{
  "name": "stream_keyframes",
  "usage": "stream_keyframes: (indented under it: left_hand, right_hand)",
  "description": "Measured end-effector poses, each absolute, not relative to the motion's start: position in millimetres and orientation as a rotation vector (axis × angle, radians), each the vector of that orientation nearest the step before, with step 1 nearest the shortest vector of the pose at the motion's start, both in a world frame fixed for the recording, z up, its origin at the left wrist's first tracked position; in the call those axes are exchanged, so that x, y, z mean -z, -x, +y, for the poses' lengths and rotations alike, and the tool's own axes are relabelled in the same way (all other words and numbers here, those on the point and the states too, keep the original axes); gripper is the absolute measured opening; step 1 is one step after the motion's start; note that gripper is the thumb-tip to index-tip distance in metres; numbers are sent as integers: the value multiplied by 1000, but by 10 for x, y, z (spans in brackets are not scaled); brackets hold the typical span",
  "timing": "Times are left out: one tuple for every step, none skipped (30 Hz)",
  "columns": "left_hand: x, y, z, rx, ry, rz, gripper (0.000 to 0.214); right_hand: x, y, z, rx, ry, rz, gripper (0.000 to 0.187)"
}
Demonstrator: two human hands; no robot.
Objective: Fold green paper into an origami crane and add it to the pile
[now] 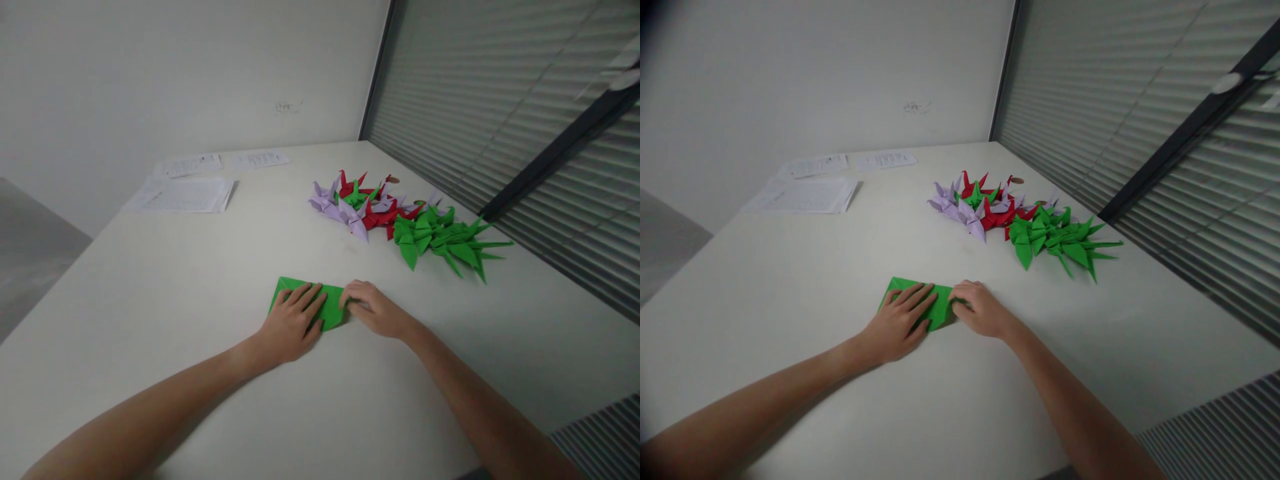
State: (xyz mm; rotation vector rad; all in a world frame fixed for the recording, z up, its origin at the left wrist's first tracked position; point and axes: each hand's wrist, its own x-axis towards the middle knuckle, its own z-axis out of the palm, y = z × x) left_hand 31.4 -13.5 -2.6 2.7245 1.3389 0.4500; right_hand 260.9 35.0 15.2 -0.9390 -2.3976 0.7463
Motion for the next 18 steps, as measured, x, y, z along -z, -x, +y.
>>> stream_keyframes:
  left_hand:
    - [26, -314, -136, -453, -2726, 1343, 52]
    - [28, -313, -136, -456, -2728, 1349, 52]
    - [32, -313, -136, -456, -2730, 1357, 52]
    - [38, -313, -134, -457, -2731, 1370, 52]
    - [43, -314, -132, -455, -2730, 1386, 52]
    - [49, -315, -130, -452, -2727, 1404, 51]
    - [53, -316, -128, -448, -2724, 1420, 51]
    - [56, -317, -125, -445, -2720, 1433, 51]
    - [57, -319, -122, -445, -2718, 1442, 51]
    - [57, -319, -120, -450, -2718, 1448, 50]
    - [57, -320, -118, -458, -2718, 1456, 50]
    - [57, -320, -116, -470, -2717, 1467, 50]
    - [57, -320, -114, -482, -2716, 1482, 51]
    - [59, -320, -113, -490, -2715, 1494, 51]
    - [62, -320, -113, -492, -2713, 1507, 52]
    - [66, -319, -114, -491, -2711, 1518, 53]
    - [72, -319, -115, -487, -2708, 1527, 53]
    - [77, -318, -117, -481, -2705, 1531, 54]
  right_hand:
    - [-169, -2610, 351, -743, 944, -2410, 19]
    - [-194, -2615, 357, -751, 940, -2430, 19]
    - [-228, -2625, 370, -774, 928, -2454, 19]
    - [-269, -2638, 392, -812, 909, -2482, 20]
    - [-316, -2654, 423, -865, 883, -2516, 21]
    - [-365, -2670, 461, -930, 852, -2552, 21]
    - [-412, -2684, 505, -1000, 819, -2591, 23]
    - [-455, -2696, 551, -1072, 787, -2633, 24]
    - [-489, -2704, 596, -1140, 768, -2669, 24]
    - [-512, -2710, 634, -1194, 763, -2697, 23]
    - [-525, -2715, 664, -1239, 768, -2714, 21]
    - [-526, -2721, 684, -1268, 782, -2718, 18]
    - [-519, -2732, 693, -1285, 797, -2710, 15]
    - [-504, -2747, 692, -1292, 806, -2695, 13]
    - [-484, -2767, 685, -1289, 808, -2676, 12]
    - [-463, -2792, 673, -1283, 807, -2656, 12]
    - [-441, -2819, 660, -1277, 806, -2639, 13]
    - [-422, -2845, 648, -1274, 809, -2622, 13]
